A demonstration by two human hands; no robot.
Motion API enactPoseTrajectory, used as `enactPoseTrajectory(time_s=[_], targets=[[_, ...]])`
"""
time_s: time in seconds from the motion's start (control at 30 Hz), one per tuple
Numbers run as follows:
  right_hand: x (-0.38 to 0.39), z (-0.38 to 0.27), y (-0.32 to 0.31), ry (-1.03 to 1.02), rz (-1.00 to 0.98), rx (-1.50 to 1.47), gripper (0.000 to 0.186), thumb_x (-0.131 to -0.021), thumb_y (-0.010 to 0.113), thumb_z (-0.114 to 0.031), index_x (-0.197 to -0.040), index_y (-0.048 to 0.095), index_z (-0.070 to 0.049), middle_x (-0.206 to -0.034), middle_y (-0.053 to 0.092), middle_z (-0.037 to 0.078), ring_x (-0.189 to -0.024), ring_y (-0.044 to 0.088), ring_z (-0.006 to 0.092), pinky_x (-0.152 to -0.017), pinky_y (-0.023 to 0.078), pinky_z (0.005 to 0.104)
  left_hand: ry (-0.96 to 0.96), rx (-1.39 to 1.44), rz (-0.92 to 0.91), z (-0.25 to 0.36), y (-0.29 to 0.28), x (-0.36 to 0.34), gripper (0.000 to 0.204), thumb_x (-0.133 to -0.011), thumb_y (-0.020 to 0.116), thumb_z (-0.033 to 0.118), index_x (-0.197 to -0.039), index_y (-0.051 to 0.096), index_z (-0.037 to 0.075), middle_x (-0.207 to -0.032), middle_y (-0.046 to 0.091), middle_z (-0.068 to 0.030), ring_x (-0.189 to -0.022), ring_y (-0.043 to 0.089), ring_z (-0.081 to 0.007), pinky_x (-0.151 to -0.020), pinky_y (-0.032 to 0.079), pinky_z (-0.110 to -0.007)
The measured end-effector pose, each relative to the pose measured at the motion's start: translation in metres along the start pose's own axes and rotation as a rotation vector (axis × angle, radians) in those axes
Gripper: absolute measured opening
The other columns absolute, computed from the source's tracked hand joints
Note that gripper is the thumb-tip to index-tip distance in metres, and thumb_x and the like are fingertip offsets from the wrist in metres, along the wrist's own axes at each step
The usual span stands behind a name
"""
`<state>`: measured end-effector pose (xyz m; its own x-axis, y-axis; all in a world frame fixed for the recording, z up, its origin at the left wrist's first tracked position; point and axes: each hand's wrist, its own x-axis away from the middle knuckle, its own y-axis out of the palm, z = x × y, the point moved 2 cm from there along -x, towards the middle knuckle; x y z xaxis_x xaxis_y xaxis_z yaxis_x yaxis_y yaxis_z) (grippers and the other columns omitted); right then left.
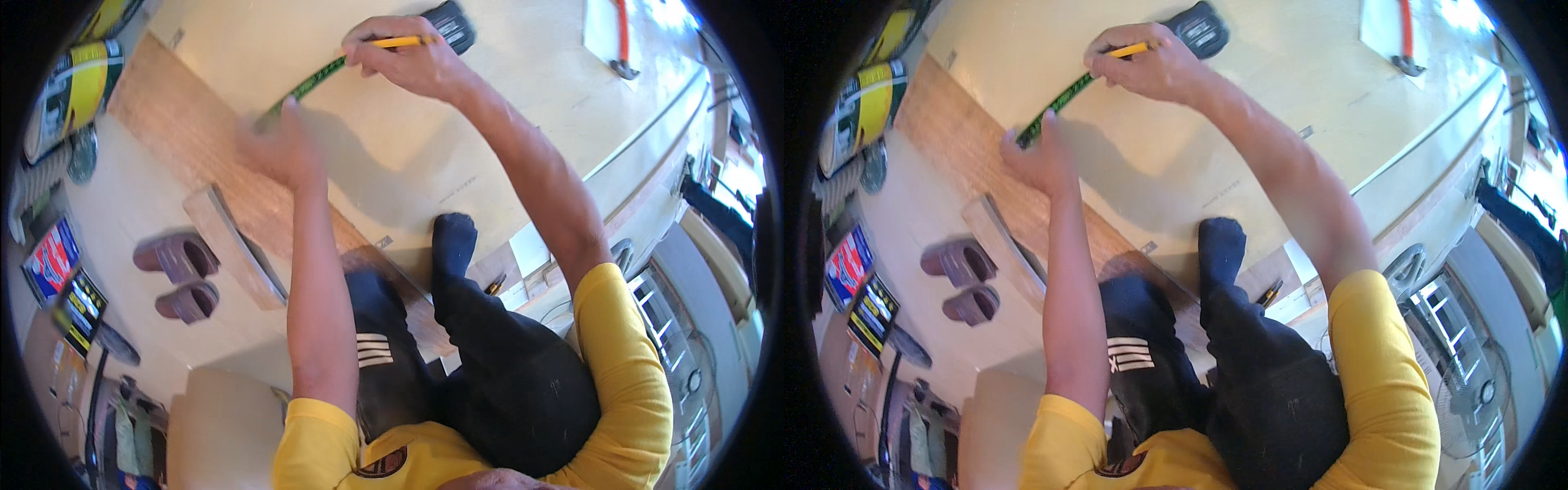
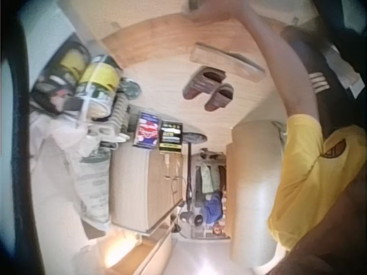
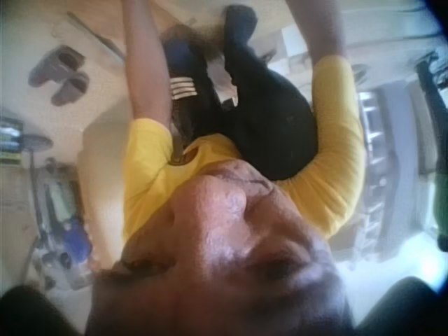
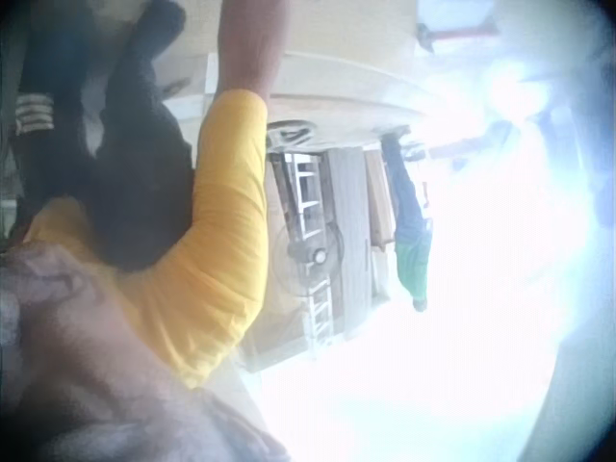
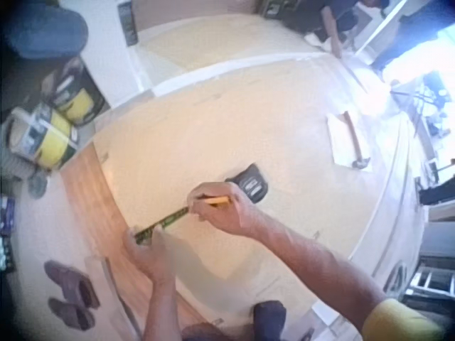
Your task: The person measures and marks a large sheet of plywood on the floor using a tape measure and pencil, then uses a straightedge and utility knife to cut along the marked lines. The person repeats the measuring and cutting process to produce multiple strips.
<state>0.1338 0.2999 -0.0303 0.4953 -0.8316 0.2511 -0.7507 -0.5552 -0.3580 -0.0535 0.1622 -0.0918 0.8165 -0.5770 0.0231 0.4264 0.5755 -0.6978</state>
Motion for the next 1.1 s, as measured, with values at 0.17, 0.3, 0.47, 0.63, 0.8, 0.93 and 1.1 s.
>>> enactPoseTrajectory(time_s=[0.17,0.3,0.47,0.63,0.8,0.93,1.1], targets=[[0.011,0.017,-0.060,-0.185,0.380,0.735,0.067,-0.080,0.078,-0.034,-0.139,0.055,-0.014,-0.145,0.052,0.014,-0.146,0.034,0.0388,-0.119,0.016,0.0677,0.075,0.141,-0.080,-0.020,0.006,-0.009,0.067,-0.085,0.082,0.041,-0.119,0.056,-0.011,-0.112,0.060,-0.0237,-0.104,0.058,-0.0369,-0.093,0.048,-0.048],[0.034,0.042,-0.058,-0.098,0.092,0.712,0.090,-0.070,0.085,-0.037,-0.146,0.043,-0.013,-0.148,0.046,0.018,-0.136,0.042,0.0412,-0.108,0.037,0.0588,0.098,0.129,-0.059,-0.016,-0.002,-0.009,0.053,-0.089,0.080,0.030,-0.117,0.058,-0.009,-0.111,0.061,-0.0234,-0.100,0.060,-0.0333,-0.089,0.050,-0.045],[0.070,0.006,-0.016,-0.505,0.311,0.615,0.060,-0.072,0.076,-0.021,-0.126,0.051,-0.008,-0.114,0.055,0.016,-0.109,0.054,0.0356,-0.094,0.042,0.0477,0.116,0.180,-0.247,0.005,-0.062,-0.004,0.036,-0.096,0.071,0.021,-0.117,0.063,-0.008,-0.104,0.066,-0.0161,-0.093,0.061,-0.0260,-0.083,0.051,-0.039],[0.169,-0.049,0.039,-0.296,0.196,0.367,0.069,-0.071,0.078,-0.023,-0.132,0.049,-0.007,-0.122,0.054,0.020,-0.116,0.052,0.0386,-0.102,0.039,0.0517,0.231,0.229,-0.537,0.039,-0.146,0.079,0.036,-0.097,0.069,0.020,-0.123,0.062,-0.004,-0.105,0.065,-0.0114,-0.097,0.060,-0.0229,-0.090,0.048,-0.034],[0.308,-0.019,0.018,-0.309,0.476,0.372,0.067,-0.073,0.079,-0.020,-0.134,0.055,-0.005,-0.133,0.055,0.022,-0.123,0.051,0.0433,-0.107,0.039,0.0539,0.979,-0.284,-0.389,0.002,-0.178,0.080,0.058,-0.090,0.076,0.023,-0.136,0.053,-0.003,-0.121,0.065,-0.0221,-0.114,0.062,-0.0365,-0.102,0.047,-0.044],[0.442,0.072,-0.005,0.277,0.903,0.488,0.068,-0.078,0.086,-0.035,-0.130,0.057,-0.003,-0.125,0.059,0.019,-0.115,0.058,0.0351,-0.102,0.046,0.0454,0.244,-0.230,-0.223,-0.118,-0.193,0.006,0.091,-0.078,0.086,0.039,-0.143,0.044,-0.010,-0.137,0.053,-0.0317,-0.127,0.051,-0.0448,-0.110,0.040,-0.050],[0.593,0.146,-0.023,1.017,1.058,0.609,0.063,-0.076,0.085,-0.029,-0.127,0.059,-0.002,-0.123,0.062,0.021,-0.114,0.060,0.0374,-0.101,0.047,0.0452,0.372,-0.498,-0.359,-0.193,-0.210,0.024,0.106,-0.072,0.089,0.027,-0.153,0.028,-0.002,-0.149,0.038,-0.0317,-0.140,0.036,-0.0453,-0.115,0.035,-0.051]])
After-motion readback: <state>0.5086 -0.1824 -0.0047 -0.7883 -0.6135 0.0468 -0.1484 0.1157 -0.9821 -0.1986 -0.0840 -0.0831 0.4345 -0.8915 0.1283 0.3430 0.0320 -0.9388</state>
